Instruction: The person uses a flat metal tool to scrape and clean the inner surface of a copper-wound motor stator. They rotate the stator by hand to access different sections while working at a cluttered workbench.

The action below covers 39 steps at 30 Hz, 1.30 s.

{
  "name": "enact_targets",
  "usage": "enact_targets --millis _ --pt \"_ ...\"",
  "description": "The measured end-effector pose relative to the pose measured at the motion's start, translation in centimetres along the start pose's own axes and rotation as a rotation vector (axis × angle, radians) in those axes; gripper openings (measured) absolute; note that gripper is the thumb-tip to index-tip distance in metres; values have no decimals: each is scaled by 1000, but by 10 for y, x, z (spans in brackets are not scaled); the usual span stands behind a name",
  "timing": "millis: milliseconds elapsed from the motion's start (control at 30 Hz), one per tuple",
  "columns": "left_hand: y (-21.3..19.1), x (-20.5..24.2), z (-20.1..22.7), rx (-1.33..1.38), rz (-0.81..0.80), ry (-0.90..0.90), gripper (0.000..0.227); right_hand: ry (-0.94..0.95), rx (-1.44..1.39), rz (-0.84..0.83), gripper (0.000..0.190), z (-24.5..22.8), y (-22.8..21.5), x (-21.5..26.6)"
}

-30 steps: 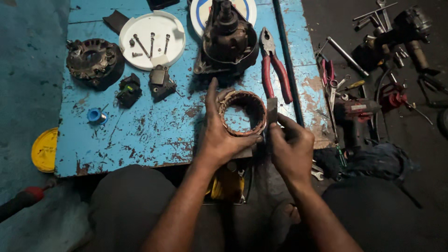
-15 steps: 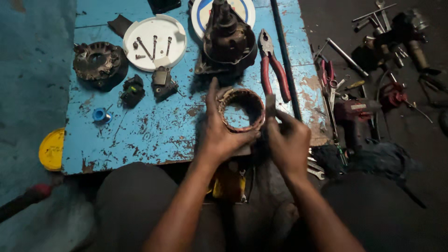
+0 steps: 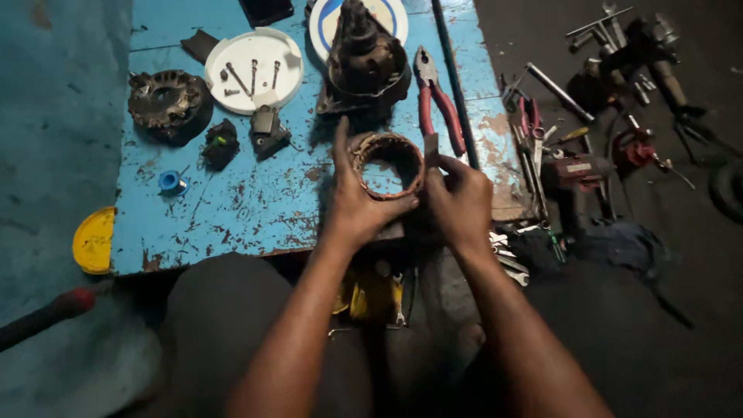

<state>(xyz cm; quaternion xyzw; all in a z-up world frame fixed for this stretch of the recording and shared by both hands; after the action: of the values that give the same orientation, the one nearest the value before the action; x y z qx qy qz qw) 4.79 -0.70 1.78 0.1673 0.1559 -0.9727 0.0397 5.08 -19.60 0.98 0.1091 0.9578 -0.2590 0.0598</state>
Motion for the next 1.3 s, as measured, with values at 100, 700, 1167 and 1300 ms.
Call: enact_targets --millis 100,700,1167,1300 --pt "1 -2 3 68 13 42 149 -10 -61 47 33 17 3 -11" --pt "-5 7 -9 34 49 26 146 317 -503 -78 37 44 4 -18" --pt "-12 -7 -7 10 -109 -22 148 104 -466 101 23 26 -1 -15" --pt "-14 -8 -12 -113 -179 -55 150 115 -553 135 34 28 1 -6"
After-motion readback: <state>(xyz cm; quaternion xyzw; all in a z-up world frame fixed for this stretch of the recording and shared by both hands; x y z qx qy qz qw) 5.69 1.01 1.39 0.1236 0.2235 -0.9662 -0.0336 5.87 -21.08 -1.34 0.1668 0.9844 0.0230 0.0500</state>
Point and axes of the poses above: each hand's wrist, its own x-axis away from the middle knuckle, its own y-axis out of the palm, z = x × y, the point moved 6 cm from there along -x, towards the middle knuckle, and after that the axes turned 1 degree about -x, right-handed, at the moved point
